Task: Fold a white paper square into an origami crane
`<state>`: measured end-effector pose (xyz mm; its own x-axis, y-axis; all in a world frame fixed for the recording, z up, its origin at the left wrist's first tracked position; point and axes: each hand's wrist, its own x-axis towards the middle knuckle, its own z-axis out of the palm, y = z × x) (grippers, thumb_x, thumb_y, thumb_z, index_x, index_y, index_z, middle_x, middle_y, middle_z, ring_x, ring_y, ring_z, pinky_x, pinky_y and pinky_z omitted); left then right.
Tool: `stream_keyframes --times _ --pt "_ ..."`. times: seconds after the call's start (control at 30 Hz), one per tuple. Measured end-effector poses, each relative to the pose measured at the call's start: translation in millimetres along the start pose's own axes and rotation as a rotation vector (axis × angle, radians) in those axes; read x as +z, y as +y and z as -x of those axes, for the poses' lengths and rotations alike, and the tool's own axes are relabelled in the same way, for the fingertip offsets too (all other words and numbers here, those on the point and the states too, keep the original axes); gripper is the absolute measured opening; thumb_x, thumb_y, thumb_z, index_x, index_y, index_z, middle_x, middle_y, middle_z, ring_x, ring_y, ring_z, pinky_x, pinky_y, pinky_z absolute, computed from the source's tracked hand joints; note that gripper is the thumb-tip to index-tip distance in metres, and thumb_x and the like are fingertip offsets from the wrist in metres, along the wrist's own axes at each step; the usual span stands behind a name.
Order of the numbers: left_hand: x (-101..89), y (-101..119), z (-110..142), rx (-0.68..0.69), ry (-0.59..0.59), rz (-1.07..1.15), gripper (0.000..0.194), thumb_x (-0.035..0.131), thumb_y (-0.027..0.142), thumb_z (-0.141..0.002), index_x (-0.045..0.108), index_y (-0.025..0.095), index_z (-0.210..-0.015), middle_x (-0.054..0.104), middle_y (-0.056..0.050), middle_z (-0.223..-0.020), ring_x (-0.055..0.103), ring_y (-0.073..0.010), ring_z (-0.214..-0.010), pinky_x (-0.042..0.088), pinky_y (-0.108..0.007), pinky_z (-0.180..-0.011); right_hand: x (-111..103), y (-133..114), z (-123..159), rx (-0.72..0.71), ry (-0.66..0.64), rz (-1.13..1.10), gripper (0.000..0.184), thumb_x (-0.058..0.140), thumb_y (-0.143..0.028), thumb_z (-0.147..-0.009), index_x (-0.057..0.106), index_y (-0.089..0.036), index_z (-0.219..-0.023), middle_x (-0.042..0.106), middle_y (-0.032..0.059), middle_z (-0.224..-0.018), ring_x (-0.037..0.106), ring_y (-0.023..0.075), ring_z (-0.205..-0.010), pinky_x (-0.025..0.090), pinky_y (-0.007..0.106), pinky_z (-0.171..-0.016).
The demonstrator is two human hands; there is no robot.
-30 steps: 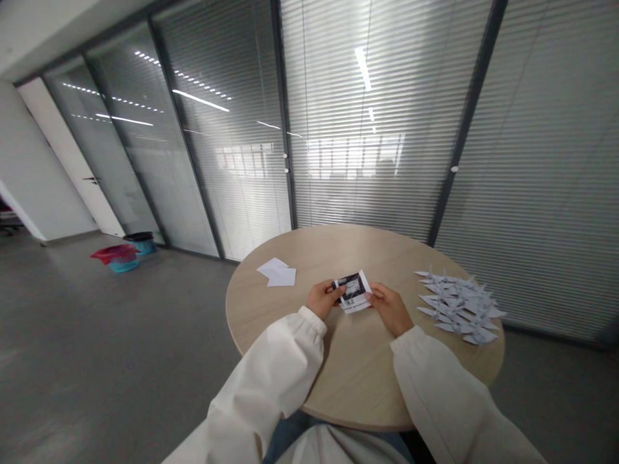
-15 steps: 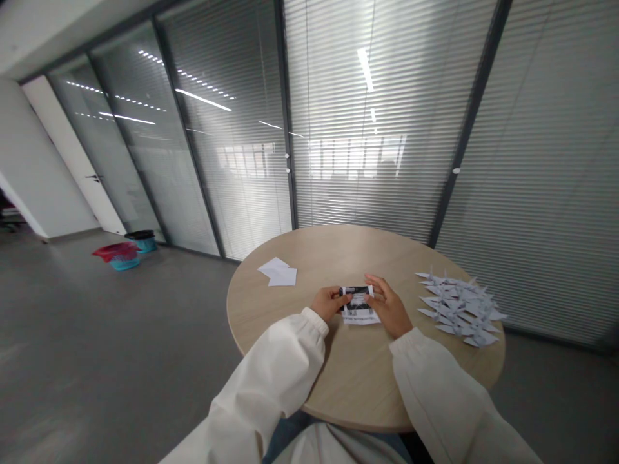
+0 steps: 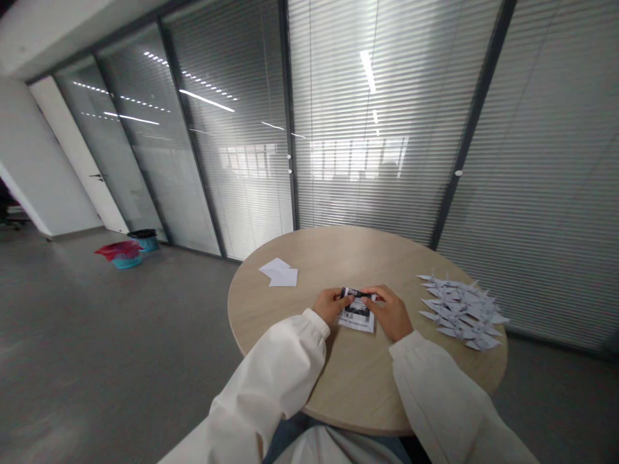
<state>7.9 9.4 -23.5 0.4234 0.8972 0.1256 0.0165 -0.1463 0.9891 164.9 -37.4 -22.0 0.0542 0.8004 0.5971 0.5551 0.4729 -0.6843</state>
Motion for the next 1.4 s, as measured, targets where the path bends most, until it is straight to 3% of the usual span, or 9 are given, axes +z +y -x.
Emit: stream_keyframes --times 0.3,0.73,0.9,1.17,1.3,1.4 --pt "-4.5 -11.5 -4.4 0.059 0.021 -0.210 0.032 0.059 0.038 -0.067 0.066 0.011 -0.083 0.067 -0.005 -0.071 0.058 -0.0131 -0.057 0.043 -0.020 -0.051 2.7 1.3 1.4 -0.008 0.013 0.024 0.015 0.054 -0.026 -0.072 0.064 -0.021 -0.082 0.063 0.0043 -0.082 0.057 0.0181 -0.078 0.046 0.031 -0.073" --pt "-3.4 -7.9 -3.1 0.022 0.053 -0.229 0.026 0.059 0.033 -0.066 0.065 0.011 -0.079 0.065 -0.004 -0.067 0.056 -0.0123 -0.055 0.040 -0.020 -0.050 3.8 -2.2 2.9 -0.109 0.011 0.017 0.017 0.054 -0.021 -0.074 0.064 -0.021 -0.087 0.063 0.0041 -0.084 0.058 0.0167 -0.078 0.047 0.030 -0.074" --pt "-2.9 -6.2 -4.0 0.016 0.068 -0.141 0.028 0.059 0.037 -0.066 0.064 0.009 -0.071 0.060 -0.002 -0.056 0.051 -0.0099 -0.048 0.038 -0.020 -0.047 4.7 2.9 3.0 -0.154 -0.012 0.022 0.014 0.054 -0.020 -0.074 0.065 -0.020 -0.084 0.063 0.0040 -0.081 0.058 0.0165 -0.076 0.047 0.029 -0.068" --pt "0.4 -5.7 -4.6 -0.004 0.070 -0.022 0.045 0.057 0.053 -0.064 0.065 0.009 -0.068 0.059 -0.002 -0.054 0.048 -0.0095 -0.047 0.035 -0.021 -0.048 5.9 4.3 3.6 -0.122 -0.015 0.042 0.014 0.053 -0.021 -0.075 0.065 -0.020 -0.083 0.064 0.0045 -0.083 0.058 0.0157 -0.074 0.047 0.026 -0.063" --pt "2.5 -6.6 -5.6 -0.129 0.110 0.140 0.055 0.046 0.061 -0.069 0.063 0.009 -0.067 0.057 -0.002 -0.049 0.047 -0.0092 -0.042 0.032 -0.021 -0.045 4.0 3.9 3.0 -0.103 0.041 0.073 0.015 0.052 -0.022 -0.075 0.065 -0.019 -0.082 0.065 0.0048 -0.082 0.058 0.0159 -0.072 0.046 0.026 -0.060" --pt "3.4 -5.6 -5.4 -0.208 0.131 0.324 0.049 0.045 0.056 -0.073 0.061 0.010 -0.065 0.054 -0.001 -0.046 0.046 -0.0084 -0.039 0.034 -0.021 -0.045 2.0 2.0 2.7 -0.079 0.079 0.086 0.016 0.052 -0.024 -0.076 0.066 -0.018 -0.082 0.065 0.0050 -0.081 0.058 0.0159 -0.070 0.046 0.026 -0.060"
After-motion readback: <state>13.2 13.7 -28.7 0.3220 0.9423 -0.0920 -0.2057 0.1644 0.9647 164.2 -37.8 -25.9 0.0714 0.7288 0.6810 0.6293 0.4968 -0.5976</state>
